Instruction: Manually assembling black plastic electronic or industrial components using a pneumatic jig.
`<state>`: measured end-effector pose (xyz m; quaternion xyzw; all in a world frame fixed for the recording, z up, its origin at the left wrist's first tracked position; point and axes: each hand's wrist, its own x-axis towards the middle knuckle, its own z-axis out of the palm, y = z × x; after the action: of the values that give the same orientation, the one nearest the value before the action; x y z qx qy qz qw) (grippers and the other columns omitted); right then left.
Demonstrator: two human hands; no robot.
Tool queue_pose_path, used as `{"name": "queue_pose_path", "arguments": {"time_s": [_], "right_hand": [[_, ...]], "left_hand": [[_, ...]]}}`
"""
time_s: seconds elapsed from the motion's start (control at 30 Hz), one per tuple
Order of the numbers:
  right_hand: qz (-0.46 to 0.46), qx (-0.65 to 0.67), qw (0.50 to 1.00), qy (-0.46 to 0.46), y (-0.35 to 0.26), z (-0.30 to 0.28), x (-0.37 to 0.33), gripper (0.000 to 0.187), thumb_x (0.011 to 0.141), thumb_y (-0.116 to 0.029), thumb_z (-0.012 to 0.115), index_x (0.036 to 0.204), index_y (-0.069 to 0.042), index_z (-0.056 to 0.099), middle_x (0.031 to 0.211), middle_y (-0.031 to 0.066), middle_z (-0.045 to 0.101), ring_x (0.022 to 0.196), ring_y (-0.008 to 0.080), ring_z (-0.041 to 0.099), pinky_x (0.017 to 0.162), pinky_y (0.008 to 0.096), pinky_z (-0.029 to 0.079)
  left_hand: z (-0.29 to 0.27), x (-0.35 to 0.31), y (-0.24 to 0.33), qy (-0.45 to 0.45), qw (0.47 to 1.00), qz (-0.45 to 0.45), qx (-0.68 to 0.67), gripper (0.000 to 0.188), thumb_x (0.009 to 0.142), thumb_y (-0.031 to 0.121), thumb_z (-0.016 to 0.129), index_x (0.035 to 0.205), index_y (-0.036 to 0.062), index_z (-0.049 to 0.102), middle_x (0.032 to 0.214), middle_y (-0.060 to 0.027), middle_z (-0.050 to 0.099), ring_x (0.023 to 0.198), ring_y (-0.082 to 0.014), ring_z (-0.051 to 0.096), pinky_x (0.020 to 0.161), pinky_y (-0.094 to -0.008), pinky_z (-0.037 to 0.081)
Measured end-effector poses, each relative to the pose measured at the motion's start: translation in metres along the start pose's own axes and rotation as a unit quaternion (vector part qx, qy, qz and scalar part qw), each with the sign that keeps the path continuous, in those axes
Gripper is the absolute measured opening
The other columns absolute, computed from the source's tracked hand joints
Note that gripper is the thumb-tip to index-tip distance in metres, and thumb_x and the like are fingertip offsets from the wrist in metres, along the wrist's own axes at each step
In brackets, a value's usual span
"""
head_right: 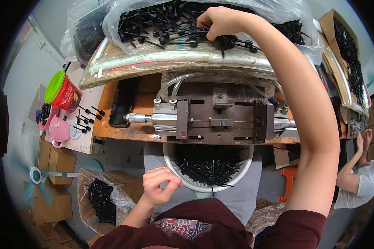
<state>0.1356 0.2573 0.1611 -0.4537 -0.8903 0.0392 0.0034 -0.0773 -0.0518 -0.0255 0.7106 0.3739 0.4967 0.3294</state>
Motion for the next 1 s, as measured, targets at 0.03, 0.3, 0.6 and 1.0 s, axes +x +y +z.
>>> {"name": "queue_pose_path", "arguments": {"time_s": [0.03,0.3,0.6,1.0], "right_hand": [[0.011,0.009,1.0,-0.003,0.004,-0.003,-0.009,0.048,0.071,-0.015,0.074,0.118,-0.009,0.068,0.11,0.0103,0.064,0.098,0.0244,0.059,0.09,0.0366,0.048],[0.061,0.036,0.985,0.157,0.019,-0.018,-0.068,0.05,0.073,-0.035,0.079,0.114,-0.007,0.069,0.105,0.0063,0.067,0.091,0.0189,0.058,0.081,0.0329,0.049],[0.048,-0.078,0.988,0.121,0.026,0.011,-0.069,0.04,0.072,-0.019,0.076,0.106,-0.002,0.069,0.099,0.0168,0.069,0.095,0.0325,0.067,0.084,0.0411,0.053],[0.031,-0.082,0.974,0.209,0.026,0.013,-0.099,0.026,0.084,-0.017,0.066,0.1,0.002,0.064,0.092,0.0222,0.068,0.093,0.0381,0.065,0.084,0.0431,0.051]], "left_hand": [[0.002,0.001,-0.001,0.005,1.0,0.008,-0.006,0.01,0.081,-0.001,0.066,0.072,0.0028,0.066,0.063,-0.0051,0.067,0.053,-0.0165,0.062,0.053,-0.0266,0.047],[0.009,0.0,0.004,0.001,0.995,-0.08,-0.052,0.023,0.093,-0.009,0.05,0.108,-0.0033,0.066,0.086,-0.0129,0.07,0.058,-0.0098,0.062,0.052,-0.0214,0.048],[0.021,0.005,0.008,0.014,0.996,-0.057,-0.068,0.029,0.09,-0.011,0.054,0.114,0.0002,0.066,0.094,-0.0115,0.07,0.062,-0.0108,0.064,0.054,-0.0223,0.052],[0.022,-0.004,0.009,-0.029,0.994,-0.085,-0.055,0.027,0.093,-0.005,0.055,0.118,-0.0032,0.063,0.093,-0.0145,0.072,0.063,-0.0122,0.066,0.056,-0.0228,0.053]]}}
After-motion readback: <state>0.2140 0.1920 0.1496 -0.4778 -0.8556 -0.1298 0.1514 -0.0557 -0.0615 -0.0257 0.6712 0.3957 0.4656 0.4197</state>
